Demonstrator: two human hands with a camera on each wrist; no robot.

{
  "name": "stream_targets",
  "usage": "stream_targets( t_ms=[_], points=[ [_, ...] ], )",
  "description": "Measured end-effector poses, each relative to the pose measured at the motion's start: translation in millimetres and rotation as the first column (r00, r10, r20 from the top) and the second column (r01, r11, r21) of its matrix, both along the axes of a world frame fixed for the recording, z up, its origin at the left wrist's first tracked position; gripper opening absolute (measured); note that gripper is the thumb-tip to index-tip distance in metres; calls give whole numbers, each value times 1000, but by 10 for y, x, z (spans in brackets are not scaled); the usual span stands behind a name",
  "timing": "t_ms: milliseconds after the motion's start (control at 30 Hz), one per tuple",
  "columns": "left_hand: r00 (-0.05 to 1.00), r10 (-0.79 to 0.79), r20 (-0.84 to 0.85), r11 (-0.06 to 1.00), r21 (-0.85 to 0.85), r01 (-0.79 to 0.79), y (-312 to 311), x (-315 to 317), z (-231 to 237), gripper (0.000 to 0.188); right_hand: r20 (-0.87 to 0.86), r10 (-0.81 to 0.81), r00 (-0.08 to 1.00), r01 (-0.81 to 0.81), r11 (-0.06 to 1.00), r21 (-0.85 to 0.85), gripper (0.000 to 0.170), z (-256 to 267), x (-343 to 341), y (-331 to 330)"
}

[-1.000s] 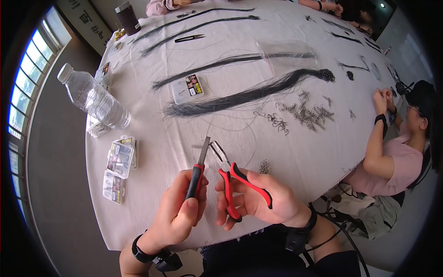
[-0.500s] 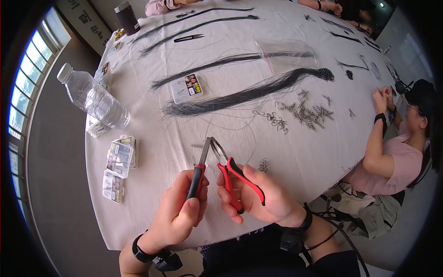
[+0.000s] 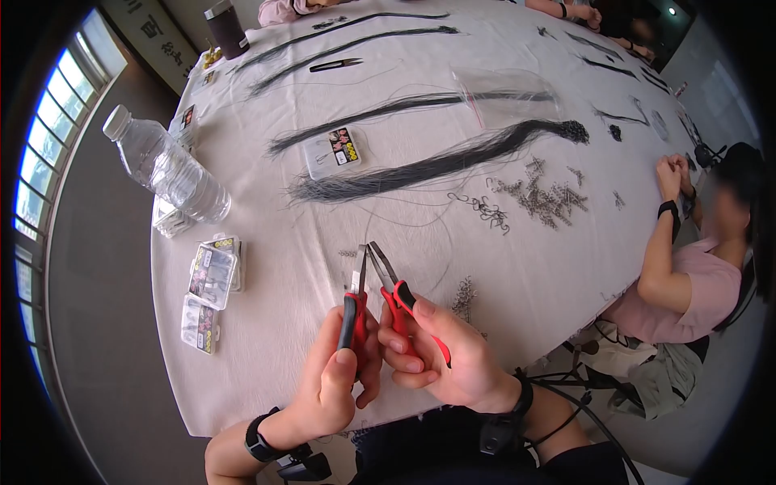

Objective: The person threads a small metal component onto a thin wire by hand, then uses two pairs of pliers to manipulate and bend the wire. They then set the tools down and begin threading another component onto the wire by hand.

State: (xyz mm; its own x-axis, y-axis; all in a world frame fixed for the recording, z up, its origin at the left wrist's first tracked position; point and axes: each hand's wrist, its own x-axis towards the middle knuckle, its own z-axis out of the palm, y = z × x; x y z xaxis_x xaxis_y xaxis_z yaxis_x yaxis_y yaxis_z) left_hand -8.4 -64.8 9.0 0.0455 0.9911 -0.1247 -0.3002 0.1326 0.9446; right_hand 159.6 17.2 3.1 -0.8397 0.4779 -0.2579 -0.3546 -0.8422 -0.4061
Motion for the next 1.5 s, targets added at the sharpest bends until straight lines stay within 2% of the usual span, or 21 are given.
stream_targets(
  t_ms=[200, 367, 700, 767, 800, 867, 1000, 1033, 1100, 1133, 1167, 1233, 1300, 1333, 1367, 1400, 1433, 1500],
  points=[
    [995, 99, 16, 994, -50, -98, -26, 99, -18, 69, -31, -44, 999, 43, 999, -31, 34, -58, -27, -52],
    [994, 111, 19, 993, -35, -110, -86, 136, -46, 73, -80, -58, 995, 51, 994, -92, 34, -9, 0, -93],
    [983, 184, -2, 982, -52, -184, -99, 202, -79, 77, -131, -104, 986, 92, 991, -92, 33, -23, -46, -141],
    [982, 184, -49, 979, -78, -187, -113, 177, -89, 80, 4, -90, 996, 90, 996, -13, 47, 16, -62, -138],
    [978, 183, -96, 976, -104, -193, -118, 168, -92, 82, 4, -90, 996, 90, 996, -13, 47, -1, -62, -140],
    [977, 194, -93, 975, -91, -203, -117, 180, -95, 81, -159, -118, 980, 103, 989, -102, 31, -48, -64, -149],
    [976, 204, -82, 976, -63, -209, -106, 193, -88, 80, -150, -115, 982, 101, 990, -102, 32, -38, -66, -150],
    [975, 204, -82, 976, -62, -210, -91, 181, -76, 80, -118, -127, 985, 118, 990, -81, 31, -44, -67, -148],
    [993, 102, -66, 995, -2, -103, -33, 128, -32, 76, -87, -137, 987, 133, 990, -55, 31, -20, -40, -102],
    [992, 112, -63, 994, 7, -112, -6, 96, -9, 76, -12, -77, 997, 78, 990, 116, 30, 39, 17, 2],
    [994, 90, -68, 996, 2, -90, 26, 60, 15, 75, 71, -33, 997, 12, 962, 273, 28, 103, 86, 106],
    [995, 77, -64, 997, 3, -77, 71, -38, 34, 74, 285, -76, 955, -75, 872, 484, 25, 322, 231, 294],
    [972, 225, -63, 973, 67, -220, 110, -179, 27, 77, 469, -105, 877, -224, 773, 593, 26, 482, 376, 505],
    [936, 347, -58, 938, 39, -346, 131, -213, 81, 79, 473, -101, 876, -233, 770, 595, 26, 525, 420, 601],
    [904, 425, -50, 903, 84, -420, 165, -288, 87, 79, 613, -201, 764, -421, 565, 710, 27, 562, 451, 689],
    [871, 489, -40, 870, 102, -483, 196, -356, 67, 80, 691, -340, 638, -608, 329, 723, 29, 585, 456, 739],
    [834, 550, -30, 831, 119, -544, 226, -404, 51, 81, 692, -335, 639, -613, 321, 722, 29, 582, 444, 765],
    [802, 597, -20, 796, 144, -588, 261, -442, 55, 77, 625, -544, 560, -712, 71, 699, 33, 522, 410, 814]
  ],
)
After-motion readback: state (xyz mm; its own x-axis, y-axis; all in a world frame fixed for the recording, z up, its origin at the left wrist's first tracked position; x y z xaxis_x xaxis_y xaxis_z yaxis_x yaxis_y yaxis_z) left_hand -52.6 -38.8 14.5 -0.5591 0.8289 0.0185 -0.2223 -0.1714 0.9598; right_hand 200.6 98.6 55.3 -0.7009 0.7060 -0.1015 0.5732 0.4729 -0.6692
